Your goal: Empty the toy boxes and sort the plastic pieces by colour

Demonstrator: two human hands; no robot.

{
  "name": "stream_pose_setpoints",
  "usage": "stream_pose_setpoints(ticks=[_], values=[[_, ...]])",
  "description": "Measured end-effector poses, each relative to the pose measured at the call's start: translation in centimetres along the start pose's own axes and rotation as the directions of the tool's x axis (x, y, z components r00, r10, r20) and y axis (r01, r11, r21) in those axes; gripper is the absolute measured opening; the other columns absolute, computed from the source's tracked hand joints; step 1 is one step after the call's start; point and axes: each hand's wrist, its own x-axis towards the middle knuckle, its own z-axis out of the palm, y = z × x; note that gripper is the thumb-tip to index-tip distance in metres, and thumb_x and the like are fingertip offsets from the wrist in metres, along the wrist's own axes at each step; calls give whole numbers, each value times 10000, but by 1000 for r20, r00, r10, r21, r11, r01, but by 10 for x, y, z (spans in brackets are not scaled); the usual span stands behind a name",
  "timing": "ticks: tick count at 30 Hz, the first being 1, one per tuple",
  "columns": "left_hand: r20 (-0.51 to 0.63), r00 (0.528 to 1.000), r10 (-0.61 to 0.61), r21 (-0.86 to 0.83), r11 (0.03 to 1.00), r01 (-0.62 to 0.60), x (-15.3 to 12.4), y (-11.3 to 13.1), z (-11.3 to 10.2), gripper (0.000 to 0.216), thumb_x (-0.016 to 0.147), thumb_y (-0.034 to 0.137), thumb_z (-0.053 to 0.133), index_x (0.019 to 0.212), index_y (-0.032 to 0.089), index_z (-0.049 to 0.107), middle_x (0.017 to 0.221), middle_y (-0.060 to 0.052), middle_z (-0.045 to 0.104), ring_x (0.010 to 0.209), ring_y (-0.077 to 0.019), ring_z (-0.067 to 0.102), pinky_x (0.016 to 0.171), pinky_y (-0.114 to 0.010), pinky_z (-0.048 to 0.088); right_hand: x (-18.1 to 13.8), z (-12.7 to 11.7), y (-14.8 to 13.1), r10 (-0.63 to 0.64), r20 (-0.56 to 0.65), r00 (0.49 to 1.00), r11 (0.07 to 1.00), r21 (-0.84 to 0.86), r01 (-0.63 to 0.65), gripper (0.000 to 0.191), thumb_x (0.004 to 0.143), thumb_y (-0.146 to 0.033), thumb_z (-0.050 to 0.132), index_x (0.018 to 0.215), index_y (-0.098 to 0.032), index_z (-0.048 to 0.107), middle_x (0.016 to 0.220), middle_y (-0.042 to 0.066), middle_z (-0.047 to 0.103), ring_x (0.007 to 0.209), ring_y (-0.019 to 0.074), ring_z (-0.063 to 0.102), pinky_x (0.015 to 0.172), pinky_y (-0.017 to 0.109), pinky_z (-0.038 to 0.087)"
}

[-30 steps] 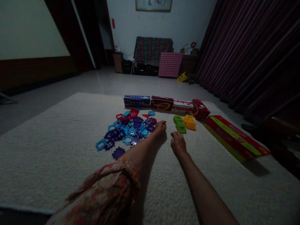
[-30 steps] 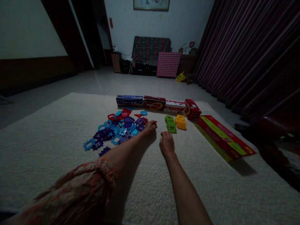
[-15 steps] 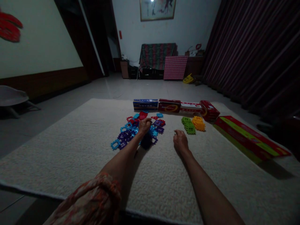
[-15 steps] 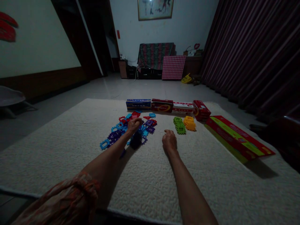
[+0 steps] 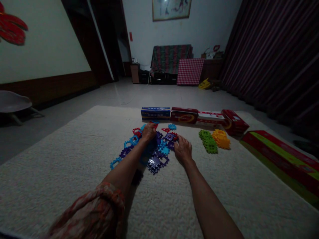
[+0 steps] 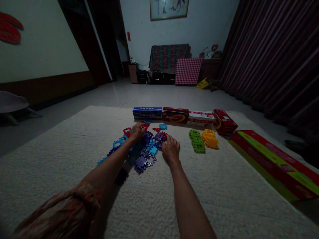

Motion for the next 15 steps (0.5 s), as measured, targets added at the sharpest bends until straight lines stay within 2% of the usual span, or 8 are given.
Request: stream_pose_setpoints(ticks=[5,10,15], values=[[121,990,-76,149,987,58,40,-6,10,400,910,207,525,1269,227,701,1299,-92,700,1205,-239,641,1008,-295,488,2,-3,1,-52,17,999,996,70,50,339,945,-222,422,1209,-220,636,1298,94,667,1213,248,559,1043,410,352],[163,979,-119,226,971,80,64,-7,23,413,919,351,535,1283,217,676,1311,-151,672,1235,-301,616,1050,-390,455,9,2,4,-11,-30,999,984,175,16,410,931,-220,427,1309,-186,582,1390,123,609,1291,243,534,1079,405,351],[249,958,-144,259,963,77,71,-9,25,503,914,475,517,1342,230,620,1343,-182,627,1214,-340,620,1042,-468,449,9,6,4,-57,18,998,991,126,55,437,951,-258,448,1374,-210,545,1472,131,557,1354,262,486,1116,457,307]])
